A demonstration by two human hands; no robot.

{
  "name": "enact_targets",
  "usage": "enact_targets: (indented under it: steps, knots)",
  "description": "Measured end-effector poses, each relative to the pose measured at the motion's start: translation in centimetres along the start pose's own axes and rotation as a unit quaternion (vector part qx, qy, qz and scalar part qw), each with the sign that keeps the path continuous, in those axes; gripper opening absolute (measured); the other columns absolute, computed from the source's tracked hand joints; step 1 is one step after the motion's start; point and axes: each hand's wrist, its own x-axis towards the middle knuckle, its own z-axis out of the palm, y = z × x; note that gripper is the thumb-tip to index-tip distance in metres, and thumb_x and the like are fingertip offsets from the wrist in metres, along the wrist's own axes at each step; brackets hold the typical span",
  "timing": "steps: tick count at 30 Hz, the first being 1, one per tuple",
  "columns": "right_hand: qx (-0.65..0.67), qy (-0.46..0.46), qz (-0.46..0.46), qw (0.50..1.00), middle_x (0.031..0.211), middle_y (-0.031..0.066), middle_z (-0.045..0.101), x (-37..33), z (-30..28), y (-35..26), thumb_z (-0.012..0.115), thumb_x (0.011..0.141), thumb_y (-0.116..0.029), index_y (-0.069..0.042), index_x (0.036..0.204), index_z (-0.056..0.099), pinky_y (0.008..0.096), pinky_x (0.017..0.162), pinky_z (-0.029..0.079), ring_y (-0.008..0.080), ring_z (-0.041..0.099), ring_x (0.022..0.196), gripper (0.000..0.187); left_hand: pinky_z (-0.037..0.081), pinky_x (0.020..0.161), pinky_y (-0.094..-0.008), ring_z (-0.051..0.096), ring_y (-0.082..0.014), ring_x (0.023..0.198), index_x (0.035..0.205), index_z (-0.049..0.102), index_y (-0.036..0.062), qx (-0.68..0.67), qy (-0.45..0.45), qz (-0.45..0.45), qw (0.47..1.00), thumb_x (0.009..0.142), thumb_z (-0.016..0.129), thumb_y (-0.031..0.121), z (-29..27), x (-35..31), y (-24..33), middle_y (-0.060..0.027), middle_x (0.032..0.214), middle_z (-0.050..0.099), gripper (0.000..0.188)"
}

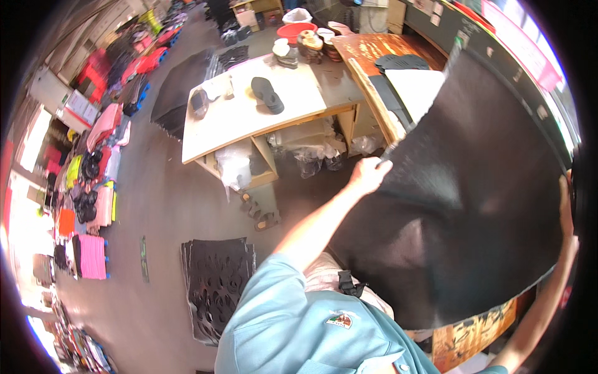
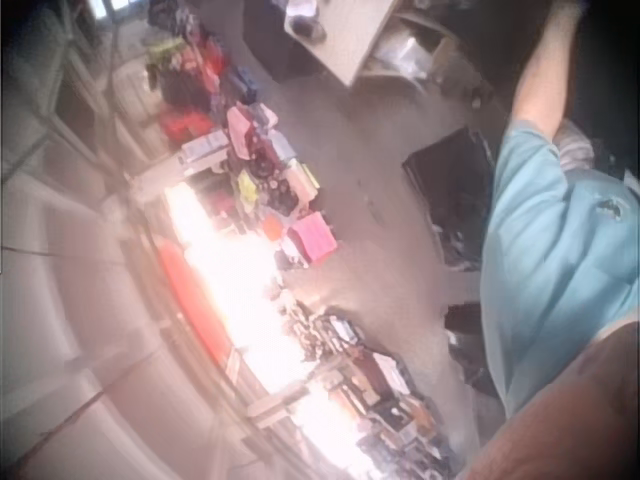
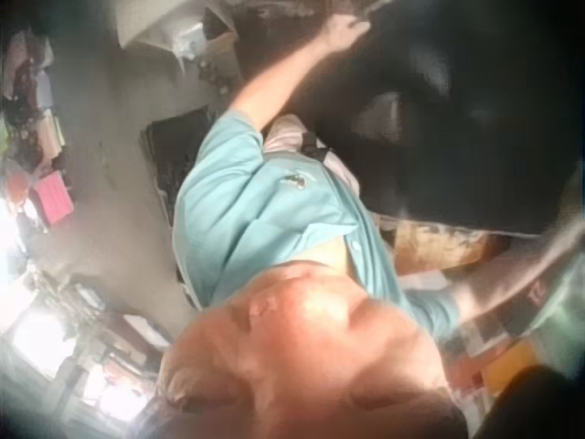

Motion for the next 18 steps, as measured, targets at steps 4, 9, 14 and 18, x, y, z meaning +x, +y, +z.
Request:
enact_targets:
  steps: [4, 9, 14, 18]
  knots:
    - [0.182, -0.075, 0.106, 0.975, 0.138, 0.0209, 0.068, -8.1, 10.1, -4.5, 0.062, 0.11, -0.014, 0.006, 0.14, 0.062, 0.04, 0.114, 0.047, 0.0334, 0.064, 0.131, 0.036, 0.054, 0.074, -0.0443, 0.071, -0.0311, 0.077, 0.092, 0.076, 0.0004, -0.03, 0.006, 0.022, 0.999, 0.1, 0.072, 0.041, 2.3, 3.8, -1.7, -0.0199, 0.084, 0.074, 0.041]
    - [0.187, -0.105, 0.268, 0.939, 0.119, 0.0208, 0.074, -26.2, 12.6, -9.6, 0.065, 0.109, -0.021, 0.006, 0.125, 0.071, 0.0415, 0.096, 0.056, 0.0348, 0.072, 0.108, 0.032, 0.053, 0.067, -0.0421, 0.07, -0.0277, 0.068, 0.093, 0.078, 0.0007, -0.079, -0.073, 0.045, 0.993, 0.099, 0.075, 0.031, 1.4, 7.3, -1.1, -0.0195, 0.077, 0.072, 0.031]
    - [-0.049, -0.126, 0.406, 0.904, 0.123, 0.0257, 0.071, -34.1, 9.7, -19.4, 0.068, 0.107, -0.033, 0.009, 0.124, 0.07, 0.0441, 0.101, 0.052, 0.0377, 0.067, 0.115, 0.045, 0.05, 0.064, -0.0431, 0.059, -0.0246, 0.062, 0.094, 0.075, -0.0014, -0.092, -0.129, 0.04, 0.987, 0.099, 0.075, 0.032, 0.1, 8.2, -0.6, -0.0203, 0.07, 0.065, 0.034]
    - [-0.281, -0.07, 0.259, 0.921, 0.111, 0.0241, 0.075, -32.7, 6.7, -26.8, 0.083, 0.086, -0.029, 0.003, 0.117, 0.077, 0.0518, 0.088, 0.057, 0.0395, 0.071, 0.094, 0.045, 0.048, 0.062, -0.04, 0.048, -0.0136, 0.062, 0.09, 0.071, -0.0033, -0.143, -0.181, 0.025, 0.973, 0.102, 0.073, 0.03, -1.3, 10.5, 0.4, -0.0191, 0.066, 0.057, 0.036]
